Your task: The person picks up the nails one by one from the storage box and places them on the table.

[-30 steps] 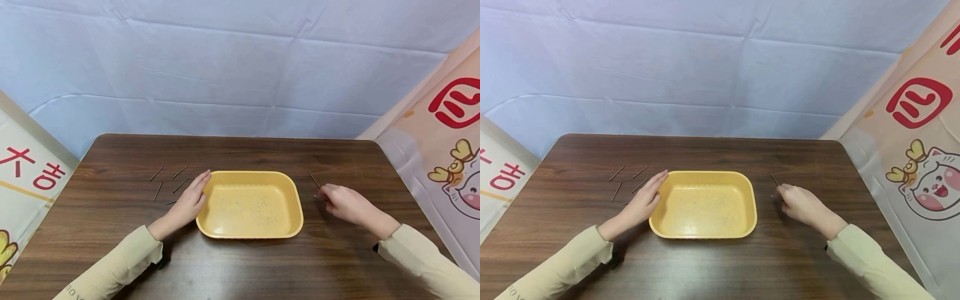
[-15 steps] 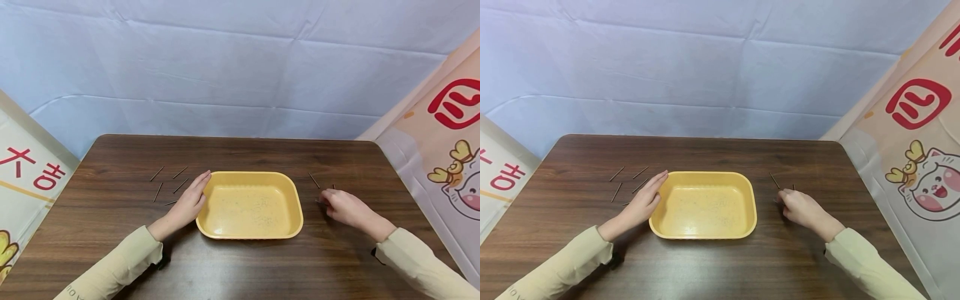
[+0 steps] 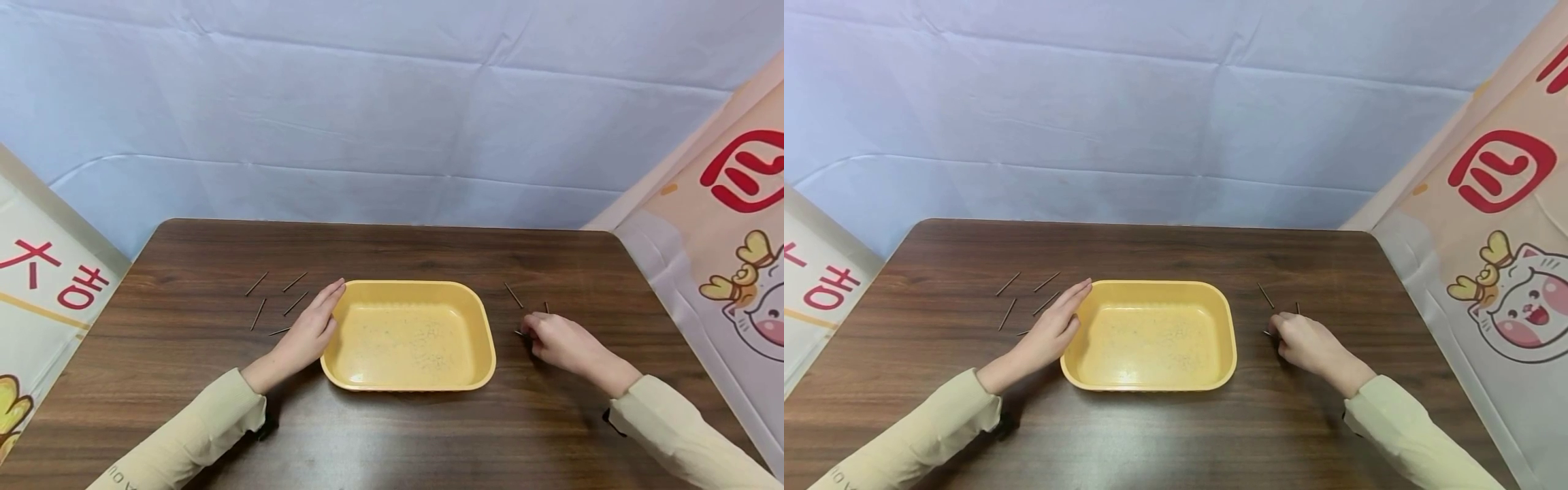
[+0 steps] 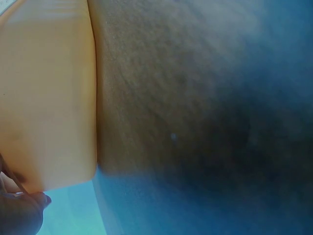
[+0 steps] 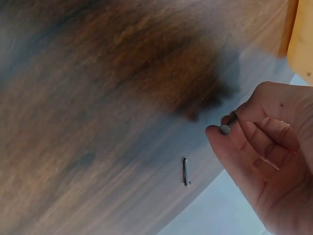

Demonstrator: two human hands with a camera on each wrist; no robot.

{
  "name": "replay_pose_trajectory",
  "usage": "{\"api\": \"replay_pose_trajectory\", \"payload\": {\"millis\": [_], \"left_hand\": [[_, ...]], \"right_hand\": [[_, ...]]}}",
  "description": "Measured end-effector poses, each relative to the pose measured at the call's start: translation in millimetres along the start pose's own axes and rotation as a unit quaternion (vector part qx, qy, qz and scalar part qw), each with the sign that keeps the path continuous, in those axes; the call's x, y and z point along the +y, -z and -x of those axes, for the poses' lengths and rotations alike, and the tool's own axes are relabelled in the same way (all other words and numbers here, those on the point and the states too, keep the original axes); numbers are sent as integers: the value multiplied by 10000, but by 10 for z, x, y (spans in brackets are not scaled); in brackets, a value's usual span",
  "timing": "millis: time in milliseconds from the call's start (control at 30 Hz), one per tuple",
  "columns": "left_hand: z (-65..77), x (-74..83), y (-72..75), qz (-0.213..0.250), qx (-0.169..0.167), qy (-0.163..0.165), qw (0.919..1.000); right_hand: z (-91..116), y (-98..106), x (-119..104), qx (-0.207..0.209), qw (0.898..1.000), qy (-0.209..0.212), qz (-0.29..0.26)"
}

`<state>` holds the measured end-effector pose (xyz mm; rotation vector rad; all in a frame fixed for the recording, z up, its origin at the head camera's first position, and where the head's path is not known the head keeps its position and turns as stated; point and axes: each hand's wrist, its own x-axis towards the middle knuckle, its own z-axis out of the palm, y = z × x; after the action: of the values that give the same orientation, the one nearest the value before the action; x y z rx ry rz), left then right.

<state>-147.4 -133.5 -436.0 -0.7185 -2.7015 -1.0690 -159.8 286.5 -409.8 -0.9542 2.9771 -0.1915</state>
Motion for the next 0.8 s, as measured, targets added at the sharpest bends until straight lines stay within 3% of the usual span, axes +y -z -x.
{"api": "replay_pose_trajectory", "payload": {"millis": [800], "left_hand": [[-3,4,11,-63,6,-35,10000]], "right_hand": [[-13,-19,26,-162,9995,-288,9]]}}
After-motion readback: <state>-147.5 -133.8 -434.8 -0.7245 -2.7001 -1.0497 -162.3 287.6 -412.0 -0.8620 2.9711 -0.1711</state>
